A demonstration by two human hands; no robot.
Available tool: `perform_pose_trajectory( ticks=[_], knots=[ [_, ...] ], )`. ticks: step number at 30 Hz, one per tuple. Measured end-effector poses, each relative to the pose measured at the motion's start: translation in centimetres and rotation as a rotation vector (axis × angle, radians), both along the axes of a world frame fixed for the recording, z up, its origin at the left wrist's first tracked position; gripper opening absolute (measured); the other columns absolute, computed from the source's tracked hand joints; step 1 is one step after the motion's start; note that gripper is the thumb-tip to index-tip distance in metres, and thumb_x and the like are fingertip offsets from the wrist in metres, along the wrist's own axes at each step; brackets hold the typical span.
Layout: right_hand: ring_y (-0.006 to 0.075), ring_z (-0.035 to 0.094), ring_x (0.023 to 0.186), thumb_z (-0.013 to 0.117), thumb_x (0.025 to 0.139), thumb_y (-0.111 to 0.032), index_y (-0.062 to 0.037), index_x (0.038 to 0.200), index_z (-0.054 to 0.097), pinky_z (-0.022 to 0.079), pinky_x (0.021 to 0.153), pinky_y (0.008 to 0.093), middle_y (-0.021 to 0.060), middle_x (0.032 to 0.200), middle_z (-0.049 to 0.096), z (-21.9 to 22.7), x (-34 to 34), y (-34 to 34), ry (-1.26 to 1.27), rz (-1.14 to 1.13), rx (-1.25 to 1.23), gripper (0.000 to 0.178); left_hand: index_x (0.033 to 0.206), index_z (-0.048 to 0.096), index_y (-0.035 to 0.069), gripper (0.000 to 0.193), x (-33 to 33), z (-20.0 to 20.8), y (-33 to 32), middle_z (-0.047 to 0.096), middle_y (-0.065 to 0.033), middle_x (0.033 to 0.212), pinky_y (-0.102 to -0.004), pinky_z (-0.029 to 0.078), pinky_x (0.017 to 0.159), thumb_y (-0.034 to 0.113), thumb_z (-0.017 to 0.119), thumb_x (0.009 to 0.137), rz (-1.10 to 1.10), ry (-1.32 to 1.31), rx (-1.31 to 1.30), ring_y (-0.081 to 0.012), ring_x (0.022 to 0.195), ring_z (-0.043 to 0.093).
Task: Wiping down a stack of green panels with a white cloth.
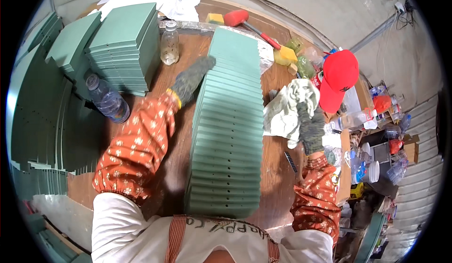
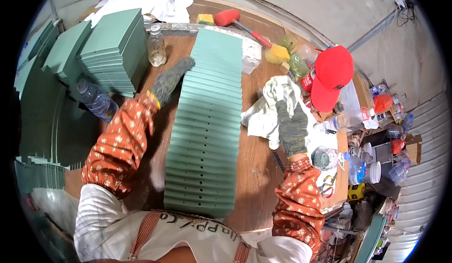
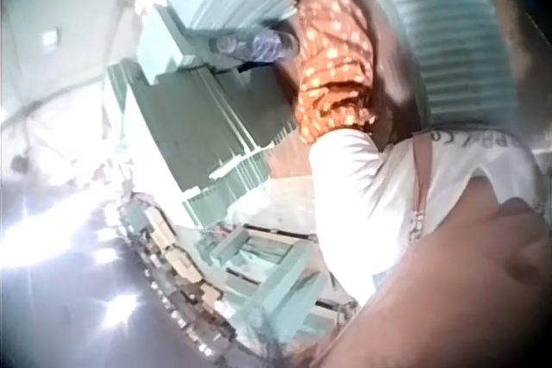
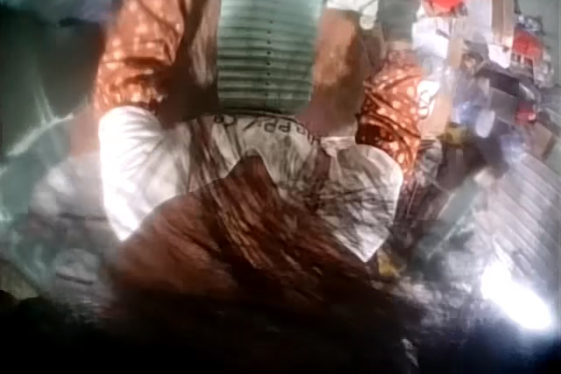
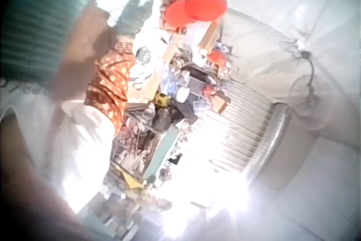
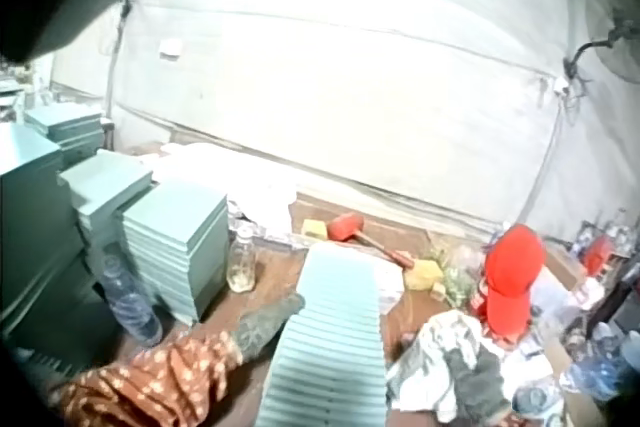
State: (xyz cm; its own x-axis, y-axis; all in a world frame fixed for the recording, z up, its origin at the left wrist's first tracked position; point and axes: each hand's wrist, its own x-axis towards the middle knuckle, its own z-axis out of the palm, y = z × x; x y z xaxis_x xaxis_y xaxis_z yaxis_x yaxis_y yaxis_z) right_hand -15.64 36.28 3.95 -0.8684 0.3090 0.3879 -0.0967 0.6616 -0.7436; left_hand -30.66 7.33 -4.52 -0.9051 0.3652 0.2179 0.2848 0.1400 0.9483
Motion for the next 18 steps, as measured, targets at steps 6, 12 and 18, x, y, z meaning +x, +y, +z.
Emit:
perform_pose_trajectory(
  ticks=[6, 12, 18],
  knots=[
    [0.0230, 0.056, 0.095, 0.060, 0.083, -0.018, -0.0026, 0.116, 0.051, 0.047, 0.080, 0.0320, 0.0119, 0.106, 0.057, 2.5, 0.5, -8.9, -0.130, 0.598, 0.178, 0.037, 0.140, 0.027, 0.001, 0.059, 11.9, 4.8, -2.6, 0.043, -0.0087, 0.132, -0.0275, 0.037, 0.099, 0.023, 0.054, 0.092, -0.075, -0.546, 0.398, -0.0144, 0.119, 0.043],
    [0.0318, 0.051, 0.093, 0.061, 0.074, -0.022, -0.0052, 0.103, 0.054, 0.044, 0.083, 0.0420, 0.0149, 0.101, 0.053, 2.9, -4.0, -14.9, -0.100, 0.958, 0.669, 0.035, 0.132, 0.041, 0.002, 0.039, 15.3, -1.3, -4.6, 0.048, -0.0082, 0.126, -0.0291, 0.039, 0.098, 0.015, 0.047, 0.095, -0.047, 0.568, -0.303, -0.0169, 0.116, 0.046],
    [0.0340, 0.056, 0.090, 0.059, 0.079, -0.023, -0.0019, 0.103, 0.052, 0.044, 0.082, 0.0426, 0.0183, 0.093, 0.056, -2.8, -3.4, -11.3, 0.318, 0.802, 0.503, 0.033, 0.134, 0.040, 0.003, 0.041, 15.8, -2.6, -6.4, 0.039, -0.0128, 0.139, -0.0347, 0.026, 0.108, 0.012, 0.044, 0.094, -0.030, -0.203, 0.019, -0.0241, 0.130, 0.036]
  ],
)
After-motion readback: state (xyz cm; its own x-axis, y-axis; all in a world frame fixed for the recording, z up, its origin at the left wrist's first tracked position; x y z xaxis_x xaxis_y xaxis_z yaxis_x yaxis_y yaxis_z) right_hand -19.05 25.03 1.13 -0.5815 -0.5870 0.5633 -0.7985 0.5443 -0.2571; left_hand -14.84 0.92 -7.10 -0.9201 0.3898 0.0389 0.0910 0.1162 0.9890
